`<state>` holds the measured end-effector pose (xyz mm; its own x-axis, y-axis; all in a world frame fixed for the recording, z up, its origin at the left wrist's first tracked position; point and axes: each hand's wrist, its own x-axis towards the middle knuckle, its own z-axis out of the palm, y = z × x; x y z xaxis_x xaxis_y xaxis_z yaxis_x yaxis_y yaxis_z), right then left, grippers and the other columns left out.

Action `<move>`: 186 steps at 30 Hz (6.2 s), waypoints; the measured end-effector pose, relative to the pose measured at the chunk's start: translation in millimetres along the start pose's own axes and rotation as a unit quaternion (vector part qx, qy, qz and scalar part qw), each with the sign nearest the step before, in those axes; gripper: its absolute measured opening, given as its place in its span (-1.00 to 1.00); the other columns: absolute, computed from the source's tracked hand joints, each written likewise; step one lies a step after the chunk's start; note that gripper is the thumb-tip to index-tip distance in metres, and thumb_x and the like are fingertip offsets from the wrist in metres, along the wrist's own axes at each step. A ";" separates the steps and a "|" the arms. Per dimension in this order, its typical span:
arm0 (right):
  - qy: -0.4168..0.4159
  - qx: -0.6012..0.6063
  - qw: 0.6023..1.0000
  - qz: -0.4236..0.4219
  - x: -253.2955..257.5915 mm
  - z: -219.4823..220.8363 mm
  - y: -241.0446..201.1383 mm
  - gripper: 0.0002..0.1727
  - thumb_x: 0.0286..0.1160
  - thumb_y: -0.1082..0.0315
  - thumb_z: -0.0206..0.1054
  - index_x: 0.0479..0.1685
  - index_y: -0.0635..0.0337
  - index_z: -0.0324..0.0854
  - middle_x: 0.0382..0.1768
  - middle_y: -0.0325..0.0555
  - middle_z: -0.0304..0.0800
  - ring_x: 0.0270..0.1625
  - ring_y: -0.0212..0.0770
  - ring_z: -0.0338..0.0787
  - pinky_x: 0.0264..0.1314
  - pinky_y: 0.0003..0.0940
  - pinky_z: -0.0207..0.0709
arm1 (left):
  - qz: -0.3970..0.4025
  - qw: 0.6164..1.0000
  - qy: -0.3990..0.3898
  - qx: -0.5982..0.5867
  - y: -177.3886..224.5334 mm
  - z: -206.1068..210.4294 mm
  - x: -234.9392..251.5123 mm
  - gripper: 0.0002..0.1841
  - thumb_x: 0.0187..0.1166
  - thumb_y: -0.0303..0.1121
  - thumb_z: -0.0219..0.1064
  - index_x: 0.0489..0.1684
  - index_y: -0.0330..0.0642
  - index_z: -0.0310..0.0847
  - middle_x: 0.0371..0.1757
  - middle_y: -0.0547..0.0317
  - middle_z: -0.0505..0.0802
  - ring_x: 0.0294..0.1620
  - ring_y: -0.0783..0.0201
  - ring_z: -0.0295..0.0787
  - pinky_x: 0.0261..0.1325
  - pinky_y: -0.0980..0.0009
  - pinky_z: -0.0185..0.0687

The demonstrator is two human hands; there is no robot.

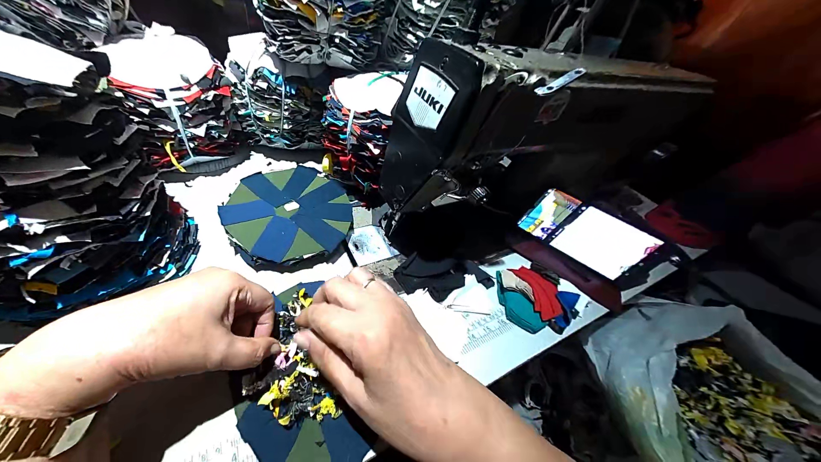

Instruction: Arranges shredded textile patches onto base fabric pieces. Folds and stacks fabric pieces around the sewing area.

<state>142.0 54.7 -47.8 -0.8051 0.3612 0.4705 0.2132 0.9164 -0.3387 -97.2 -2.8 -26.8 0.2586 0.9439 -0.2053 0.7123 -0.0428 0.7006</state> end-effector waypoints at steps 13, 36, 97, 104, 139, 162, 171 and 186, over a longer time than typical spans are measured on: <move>0.001 -0.012 0.998 -0.069 -21.6 11.8 -15.3 -0.84 0.53 0.38 0.32 -0.26 0.08 0.84 -0.23 -0.10 0.75 -0.13 -0.12 0.72 -0.15 -0.31 0.63 | 0.052 0.998 0.020 0.041 -5.2 5.0 6.1 -0.83 0.37 -0.07 0.46 -0.59 0.24 0.73 -0.71 0.56 0.66 -0.67 0.65 0.53 -0.66 0.63 0.37; -0.082 0.079 0.993 -0.025 -25.9 -14.6 -16.7 -0.86 0.50 0.46 0.26 -0.15 0.18 0.73 -0.29 -0.09 0.65 -0.24 -0.18 0.70 -0.22 -0.39 0.62 | 0.120 0.983 0.120 0.076 -3.8 8.4 9.6 -0.79 0.43 -0.02 0.46 -0.57 0.23 0.68 -0.71 0.60 0.65 -0.69 0.66 0.54 -0.70 0.64 0.39; 0.030 -0.020 0.998 -0.055 12.8 33.0 0.5 -0.81 0.46 0.32 0.22 -0.35 0.01 0.77 -0.34 -0.33 0.71 -0.30 -0.41 0.72 -0.34 -0.48 0.61 | -0.064 0.996 -0.053 0.037 25.8 -12.3 -6.4 -0.76 0.46 -0.30 0.58 -0.56 -0.23 0.77 -0.65 0.26 0.67 -0.64 0.47 0.48 -0.54 0.48 0.35; 0.033 0.053 0.997 -0.049 14.1 2.7 15.4 -0.77 0.51 0.32 0.25 -0.12 0.04 0.85 -0.09 -0.32 0.82 -0.06 -0.47 0.79 -0.02 -0.51 0.72 | -0.046 0.998 -0.022 0.036 15.6 -19.5 -9.2 -0.66 0.49 -0.18 0.57 -0.59 -0.22 0.72 -0.69 0.29 0.61 -0.67 0.50 0.43 -0.58 0.51 0.31; 0.018 0.068 0.995 0.076 -10.8 -1.4 52.0 -0.84 0.46 0.14 0.38 -0.29 -0.12 0.87 -0.32 -0.51 0.72 -0.24 -0.61 0.71 -0.23 -0.64 0.66 | 0.184 0.938 0.191 0.223 14.5 37.3 24.8 -0.85 0.58 -0.22 0.37 -0.21 0.07 0.89 -0.39 0.40 0.79 -0.30 0.45 0.73 -0.21 0.38 0.66; -0.019 0.046 0.986 0.157 -21.2 -15.2 38.2 -0.90 0.55 0.30 0.36 -0.24 -0.03 0.80 -0.31 -0.43 0.75 -0.28 -0.57 0.72 -0.24 -0.62 0.64 | 0.204 0.924 0.203 0.253 15.0 46.8 28.6 -0.68 0.50 0.12 0.23 -0.12 0.34 0.90 -0.44 0.67 0.70 -0.40 0.68 0.63 -0.38 0.61 0.57; 0.081 0.225 0.956 0.169 -22.1 -34.7 25.5 -0.86 0.55 0.44 0.36 -0.06 0.05 0.80 -0.21 -0.34 0.81 -0.34 -0.46 0.78 -0.34 -0.59 0.74 | 0.224 0.914 0.284 0.184 14.5 37.3 27.5 -0.71 0.58 -0.05 0.26 0.00 0.14 0.87 -0.43 0.63 0.68 -0.47 0.69 0.52 -0.44 0.63 0.47; 0.168 0.479 0.821 0.259 -87.0 -113.0 56.9 -0.81 0.56 0.39 0.33 -0.01 -0.04 0.82 -0.22 -0.27 0.82 -0.52 -0.65 0.59 -0.55 -0.81 0.46 | 0.250 0.900 0.325 0.149 14.2 33.2 25.8 -0.74 0.52 -0.30 0.28 0.01 -0.04 0.86 -0.26 0.47 0.84 -0.37 0.69 0.65 -0.34 0.69 0.59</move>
<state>286.7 94.9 -15.9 -0.5110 0.8347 0.2051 -0.1851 0.1262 -0.9746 -58.8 10.1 -44.8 0.2286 0.7696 0.5962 0.7813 -0.5103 0.3593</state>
